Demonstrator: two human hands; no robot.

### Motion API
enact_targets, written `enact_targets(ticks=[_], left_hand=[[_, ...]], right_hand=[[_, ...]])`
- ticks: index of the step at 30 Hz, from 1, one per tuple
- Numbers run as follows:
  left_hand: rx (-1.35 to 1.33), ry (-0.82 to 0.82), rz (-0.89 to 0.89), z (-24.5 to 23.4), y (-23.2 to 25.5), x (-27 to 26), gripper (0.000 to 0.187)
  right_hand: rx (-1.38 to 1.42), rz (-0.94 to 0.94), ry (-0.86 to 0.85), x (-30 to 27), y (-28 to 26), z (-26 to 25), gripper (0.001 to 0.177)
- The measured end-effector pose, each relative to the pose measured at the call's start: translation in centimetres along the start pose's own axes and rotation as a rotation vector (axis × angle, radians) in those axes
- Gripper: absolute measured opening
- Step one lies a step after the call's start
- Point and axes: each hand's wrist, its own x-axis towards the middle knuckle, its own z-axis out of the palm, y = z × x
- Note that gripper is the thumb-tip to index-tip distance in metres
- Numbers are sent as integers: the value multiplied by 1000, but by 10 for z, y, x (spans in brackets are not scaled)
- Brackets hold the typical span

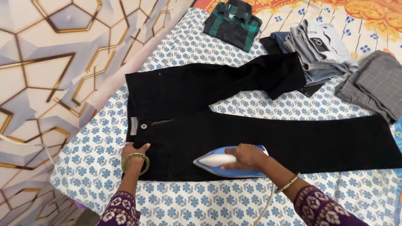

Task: The person unfolds a pair of black trousers on a bed, smooths the fabric, and uses a steam iron to press the legs and waist area. The person adjusts the trousers and continues ironing different sections to remove wrinkles.

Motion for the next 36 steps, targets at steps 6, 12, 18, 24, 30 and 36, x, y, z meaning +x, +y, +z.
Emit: enact_targets(ticks=[6, 12, 18, 24, 30, 36], left_hand=[[-127, 49, 99, -7, -13, 5, 53], [-111, -39, 71, -9, -11, 13, 50], [-68, -117, 78, -8, -13, 21, 71], [-117, -441, 71, -7, -7, 42, 106], [-50, -636, 75, -7, -5, 40, 111], [-45, -678, 46, -1, -4, 37, 103]], right_hand=[[132, 262, 210, 8, -16, -2, 73], [276, 431, 314, 53, -42, -42, 77], [183, 290, 164, 89, -86, -51, 80], [100, 121, 85, 87, -101, -38, 71], [36, 55, 93, 62, -71, -29, 67], [86, 187, 85, 66, -80, -30, 69]])
